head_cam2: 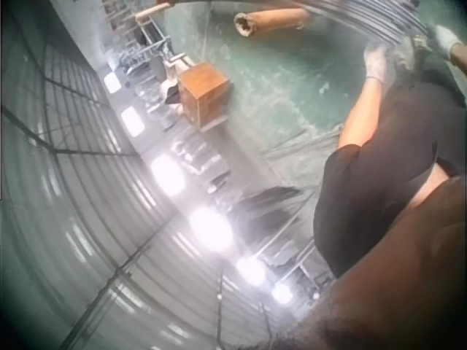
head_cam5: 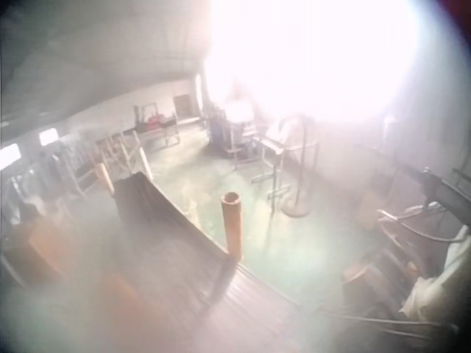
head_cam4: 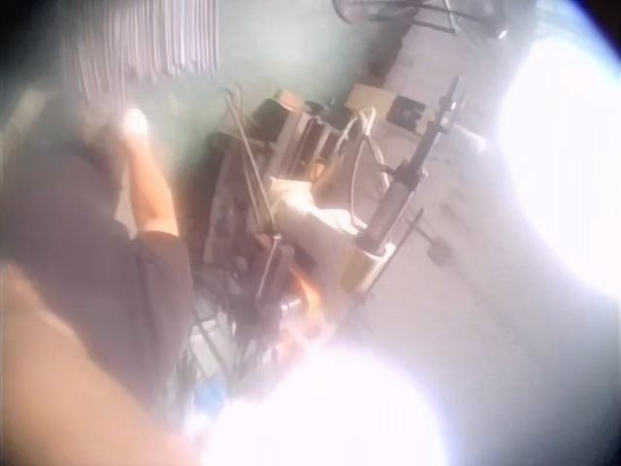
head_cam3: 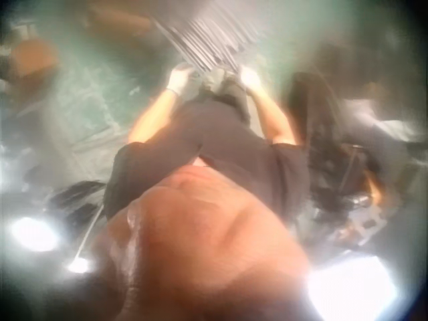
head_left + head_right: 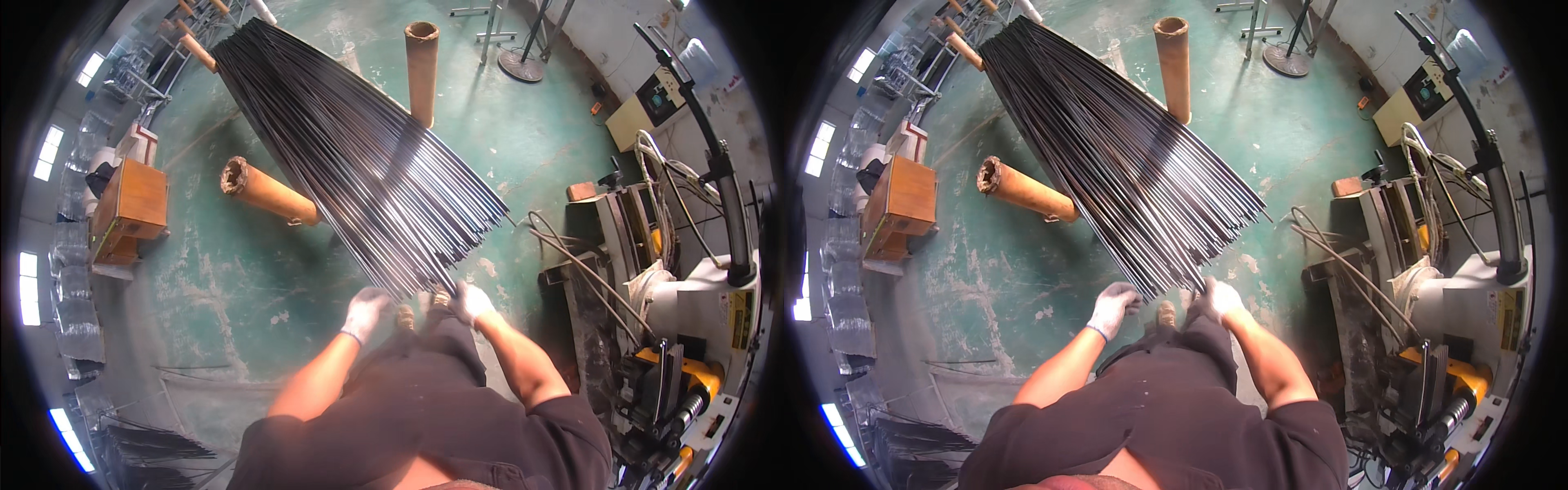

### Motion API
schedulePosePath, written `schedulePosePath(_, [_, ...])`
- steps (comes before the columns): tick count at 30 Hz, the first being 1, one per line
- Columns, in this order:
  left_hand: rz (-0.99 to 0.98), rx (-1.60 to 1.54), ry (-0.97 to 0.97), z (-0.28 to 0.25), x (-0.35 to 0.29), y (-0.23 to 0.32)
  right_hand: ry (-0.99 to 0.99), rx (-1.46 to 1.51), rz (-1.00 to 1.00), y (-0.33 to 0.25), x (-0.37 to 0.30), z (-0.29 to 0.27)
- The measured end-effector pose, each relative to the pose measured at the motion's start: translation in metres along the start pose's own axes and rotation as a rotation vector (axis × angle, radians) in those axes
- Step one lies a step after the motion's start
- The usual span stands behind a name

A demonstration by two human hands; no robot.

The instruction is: The person picks up bundles of long black metal rods from a rack, feeds them into a bending machine, and retrieves the bent rods. They then place the bent rods onto a wooden workbench and use a tape measure to check dimensions before stacking them.

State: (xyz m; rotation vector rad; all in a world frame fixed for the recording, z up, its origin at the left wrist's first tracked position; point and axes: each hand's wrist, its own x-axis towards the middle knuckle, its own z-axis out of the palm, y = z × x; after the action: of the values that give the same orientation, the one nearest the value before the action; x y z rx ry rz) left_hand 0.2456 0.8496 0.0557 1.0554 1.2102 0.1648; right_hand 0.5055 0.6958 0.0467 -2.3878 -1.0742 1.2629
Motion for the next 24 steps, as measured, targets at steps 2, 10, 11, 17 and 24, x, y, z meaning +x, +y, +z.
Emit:
schedulePosePath(2, [-0.056, -0.162, -0.082, 0.007, 0.017, 0.014, -0.008, -0.103, 0.011, 0.055, -0.063, 0.033])
schedulePosePath(10, [-0.180, -0.710, -0.292, 0.042, 0.111, 0.013, 0.138, -0.136, 0.364, 0.181, -0.425, 0.121])
schedulePosePath(11, [-0.215, -0.710, -0.391, 0.044, 0.104, 0.025, 0.194, -0.224, 0.404, 0.191, -0.472, 0.139])
schedulePosePath(17, [-0.311, -0.870, -0.453, 0.097, 0.059, -0.018, 0.606, -0.304, 0.500, 0.171, -0.468, 0.158])
schedulePosePath(24, [-0.090, -0.437, -0.499, 0.163, -0.052, -0.030, 0.700, -0.078, 0.483, 0.159, -0.396, 0.139])
